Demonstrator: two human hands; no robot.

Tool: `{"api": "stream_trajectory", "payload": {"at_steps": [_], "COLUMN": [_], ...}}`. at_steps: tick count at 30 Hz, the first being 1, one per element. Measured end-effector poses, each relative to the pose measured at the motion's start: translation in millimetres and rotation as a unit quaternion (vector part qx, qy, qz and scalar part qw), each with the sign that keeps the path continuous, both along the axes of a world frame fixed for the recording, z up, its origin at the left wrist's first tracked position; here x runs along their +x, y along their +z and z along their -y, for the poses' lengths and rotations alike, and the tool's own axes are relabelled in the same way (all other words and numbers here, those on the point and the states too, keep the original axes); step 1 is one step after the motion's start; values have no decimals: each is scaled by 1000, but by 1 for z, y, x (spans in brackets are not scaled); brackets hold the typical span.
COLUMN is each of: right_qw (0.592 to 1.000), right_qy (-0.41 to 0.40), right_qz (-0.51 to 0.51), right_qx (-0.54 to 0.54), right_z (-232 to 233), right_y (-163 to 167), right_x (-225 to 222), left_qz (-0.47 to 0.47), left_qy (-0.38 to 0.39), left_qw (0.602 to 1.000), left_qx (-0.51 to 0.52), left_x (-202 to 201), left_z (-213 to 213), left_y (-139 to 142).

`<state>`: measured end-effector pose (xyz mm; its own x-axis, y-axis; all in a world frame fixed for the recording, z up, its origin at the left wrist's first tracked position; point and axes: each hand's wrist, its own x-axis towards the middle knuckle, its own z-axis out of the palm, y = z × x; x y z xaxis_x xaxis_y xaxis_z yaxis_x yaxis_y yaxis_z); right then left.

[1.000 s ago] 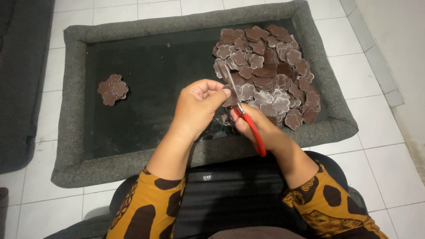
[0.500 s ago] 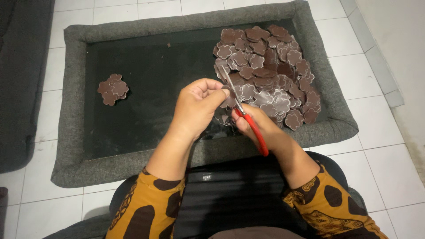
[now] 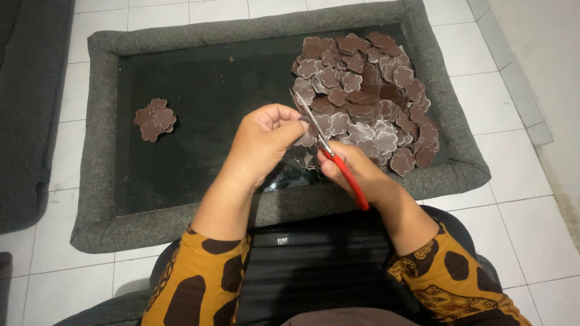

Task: The person sits on the floor and uses red-handled scissors to trim the edges of small brown flower-shaped felt pieces. They hold each piece in the left hand and carefully cut around the perimeter with the right hand, then place the trimmed piece into a pile on a dark tray.

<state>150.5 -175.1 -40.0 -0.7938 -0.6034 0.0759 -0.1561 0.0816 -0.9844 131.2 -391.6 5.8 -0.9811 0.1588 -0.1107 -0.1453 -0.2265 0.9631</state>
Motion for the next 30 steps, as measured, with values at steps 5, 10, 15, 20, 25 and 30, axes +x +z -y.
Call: {"api": "stream_trajectory", "payload": {"at_steps": [5,10,15,20,25,30], "right_qw": [1000,999,999,999,999,997], "right_qy": [-1,16,21,20,-9,40], "right_qz": [-12,-43,-42,-34,30,41], "right_qx": [-10,-14,-15,-7,8,-44], "right_z": [-1,0,0,1,4,2], "right_y": [-2,0,4,6,6,5], "right_x": [4,5,5,4,7,8], "left_qz": [24,25,25,20,26,23], "left_qy": [3,3,3,3,7,7], "left_qw": [1000,1000,999,999,999,1000], "left_qx": [6,-19,-36,-39,-25,-19], "left_x": [3,5,4,3,4,5], "left_z": [-1,-3,-2,-1,-1,-2], "left_y": [6,5,3,3,5,5]}}
